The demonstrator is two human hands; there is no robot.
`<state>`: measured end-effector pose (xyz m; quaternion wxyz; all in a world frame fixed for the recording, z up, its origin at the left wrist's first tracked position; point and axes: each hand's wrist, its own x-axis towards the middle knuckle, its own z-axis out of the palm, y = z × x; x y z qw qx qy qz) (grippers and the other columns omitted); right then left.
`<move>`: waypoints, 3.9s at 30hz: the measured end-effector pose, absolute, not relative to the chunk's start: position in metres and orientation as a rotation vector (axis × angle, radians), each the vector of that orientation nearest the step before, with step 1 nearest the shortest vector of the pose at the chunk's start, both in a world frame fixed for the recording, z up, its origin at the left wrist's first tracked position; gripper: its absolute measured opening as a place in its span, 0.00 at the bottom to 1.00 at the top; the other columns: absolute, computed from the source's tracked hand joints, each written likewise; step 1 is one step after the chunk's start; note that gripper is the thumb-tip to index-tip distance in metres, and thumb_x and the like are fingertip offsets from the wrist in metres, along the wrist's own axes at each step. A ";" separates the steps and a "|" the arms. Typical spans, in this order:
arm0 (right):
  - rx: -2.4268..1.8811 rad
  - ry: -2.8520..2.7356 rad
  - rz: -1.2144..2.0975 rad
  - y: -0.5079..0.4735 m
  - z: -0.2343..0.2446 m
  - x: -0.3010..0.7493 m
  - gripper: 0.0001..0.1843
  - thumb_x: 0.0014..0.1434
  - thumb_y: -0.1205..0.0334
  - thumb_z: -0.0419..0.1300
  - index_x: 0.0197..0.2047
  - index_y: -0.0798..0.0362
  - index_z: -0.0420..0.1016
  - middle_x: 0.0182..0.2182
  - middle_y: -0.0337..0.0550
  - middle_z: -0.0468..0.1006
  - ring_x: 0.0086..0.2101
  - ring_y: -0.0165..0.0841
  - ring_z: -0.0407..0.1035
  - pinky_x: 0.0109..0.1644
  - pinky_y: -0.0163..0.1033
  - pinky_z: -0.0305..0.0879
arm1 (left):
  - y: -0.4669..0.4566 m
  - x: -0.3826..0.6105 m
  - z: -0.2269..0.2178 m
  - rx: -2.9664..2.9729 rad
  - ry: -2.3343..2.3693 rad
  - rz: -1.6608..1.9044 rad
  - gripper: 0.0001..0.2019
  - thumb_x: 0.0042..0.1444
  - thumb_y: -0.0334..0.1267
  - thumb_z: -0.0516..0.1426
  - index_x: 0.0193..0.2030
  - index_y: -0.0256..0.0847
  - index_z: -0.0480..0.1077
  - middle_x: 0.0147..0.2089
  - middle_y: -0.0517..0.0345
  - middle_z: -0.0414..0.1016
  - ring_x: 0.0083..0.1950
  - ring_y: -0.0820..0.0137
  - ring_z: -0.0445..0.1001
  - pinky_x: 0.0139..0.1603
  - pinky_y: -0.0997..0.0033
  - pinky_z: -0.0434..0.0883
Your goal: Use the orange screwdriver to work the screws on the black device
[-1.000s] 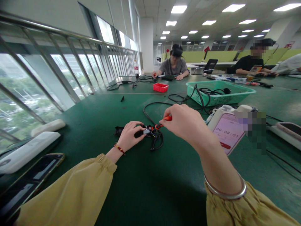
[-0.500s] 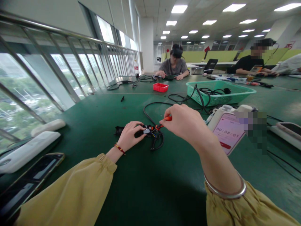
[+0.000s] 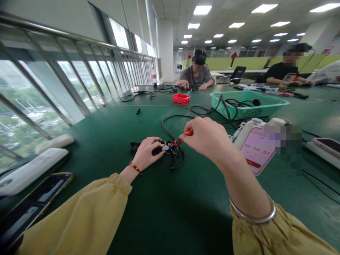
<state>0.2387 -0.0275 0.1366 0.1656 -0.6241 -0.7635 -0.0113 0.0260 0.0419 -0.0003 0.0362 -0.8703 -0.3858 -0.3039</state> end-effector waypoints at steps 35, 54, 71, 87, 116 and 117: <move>-1.295 -1.498 0.114 -0.084 0.016 0.219 0.18 0.53 0.63 0.58 0.48 0.50 0.60 0.30 0.38 0.67 0.31 0.32 0.68 0.38 0.40 0.66 | 0.043 0.025 -0.003 -2.666 -1.112 -0.967 0.08 0.49 0.32 0.55 0.37 0.42 0.69 0.46 0.56 0.71 0.47 0.67 0.67 0.47 0.65 0.69; -1.338 -1.543 0.090 -0.088 0.014 0.227 0.15 0.53 0.63 0.59 0.44 0.51 0.65 0.29 0.39 0.70 0.30 0.32 0.69 0.38 0.41 0.67 | 0.041 0.023 0.001 -2.736 -1.022 -0.943 0.06 0.48 0.35 0.56 0.34 0.42 0.68 0.44 0.57 0.71 0.44 0.68 0.67 0.45 0.67 0.69; -1.222 -1.509 -0.034 -0.086 0.012 0.229 0.20 0.50 0.66 0.61 0.47 0.51 0.64 0.32 0.41 0.69 0.33 0.33 0.69 0.39 0.40 0.67 | 0.039 0.024 0.002 -2.716 -0.937 -0.954 0.05 0.47 0.34 0.56 0.33 0.41 0.68 0.43 0.57 0.72 0.44 0.68 0.69 0.43 0.69 0.70; -1.178 -1.576 -0.028 -0.086 0.015 0.229 0.10 0.50 0.65 0.62 0.35 0.52 0.65 0.29 0.40 0.70 0.30 0.32 0.66 0.32 0.38 0.64 | 0.039 0.024 0.002 -2.709 -0.913 -0.958 0.06 0.46 0.33 0.56 0.34 0.41 0.68 0.43 0.56 0.73 0.44 0.68 0.70 0.44 0.68 0.70; -1.239 -1.563 0.051 -0.091 0.014 0.228 0.18 0.52 0.64 0.61 0.47 0.50 0.65 0.30 0.40 0.69 0.32 0.32 0.67 0.38 0.41 0.66 | 0.041 0.024 0.001 -2.705 -0.889 -0.910 0.06 0.47 0.33 0.55 0.34 0.40 0.66 0.43 0.55 0.72 0.45 0.67 0.70 0.45 0.68 0.70; -1.208 -1.543 0.033 -0.091 0.014 0.228 0.22 0.52 0.65 0.61 0.50 0.50 0.63 0.33 0.41 0.69 0.34 0.32 0.67 0.39 0.41 0.66 | 0.041 0.025 0.001 -2.702 -0.893 -0.908 0.06 0.47 0.33 0.55 0.34 0.40 0.67 0.43 0.55 0.72 0.45 0.67 0.70 0.45 0.68 0.70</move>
